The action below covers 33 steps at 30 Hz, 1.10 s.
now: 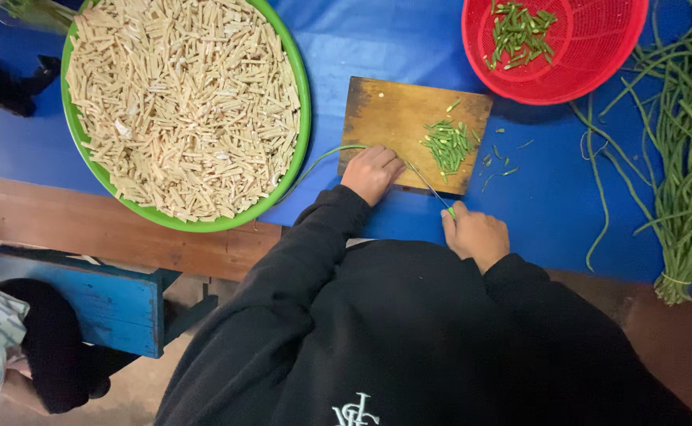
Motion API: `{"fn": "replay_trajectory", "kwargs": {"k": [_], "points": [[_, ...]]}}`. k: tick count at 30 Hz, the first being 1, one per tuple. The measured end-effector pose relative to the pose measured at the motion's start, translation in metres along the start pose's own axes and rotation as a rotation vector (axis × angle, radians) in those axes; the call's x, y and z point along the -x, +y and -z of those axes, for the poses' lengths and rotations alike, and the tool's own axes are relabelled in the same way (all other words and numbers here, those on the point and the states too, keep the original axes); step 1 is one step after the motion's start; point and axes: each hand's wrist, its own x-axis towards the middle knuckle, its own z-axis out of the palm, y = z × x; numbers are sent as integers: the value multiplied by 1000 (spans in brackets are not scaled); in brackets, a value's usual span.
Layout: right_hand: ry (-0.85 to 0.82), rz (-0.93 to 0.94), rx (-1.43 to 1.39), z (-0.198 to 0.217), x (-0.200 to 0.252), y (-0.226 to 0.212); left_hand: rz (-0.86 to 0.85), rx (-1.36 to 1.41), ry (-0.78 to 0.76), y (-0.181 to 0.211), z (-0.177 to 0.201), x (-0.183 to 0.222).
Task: The person uses a knife to slice long green beans into small pieces on a wooden cutting board. The person also slices a small piece of white root vegetable. The cut pieces accumulate on the board and in a nearby red basket.
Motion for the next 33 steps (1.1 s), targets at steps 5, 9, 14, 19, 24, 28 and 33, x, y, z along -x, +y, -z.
{"fn": "replay_trajectory", "kwargs": {"k": [5, 9, 14, 19, 24, 28, 33], "points": [[-34, 27, 54, 3, -6, -2, 18, 1, -1, 0, -2, 1], [-28, 61, 27, -1, -19, -9, 22, 2, 5, 0, -2, 2], [-19, 60, 16, -17, -24, -8, 1, -10, 7, 0, 0, 2], [-53, 4, 53, -26, -12, 18, 7, -76, 18, 3, 7, -2], [49, 59, -57, -28, 12, 33, -11, -91, 38, 2, 11, 0], [96, 50, -25, -28, 3, 21, 8, -21, 44, 0, 6, 4], [96, 74, 22, -22, -11, 3, -5, 15, 40, -4, 0, 7]]}}
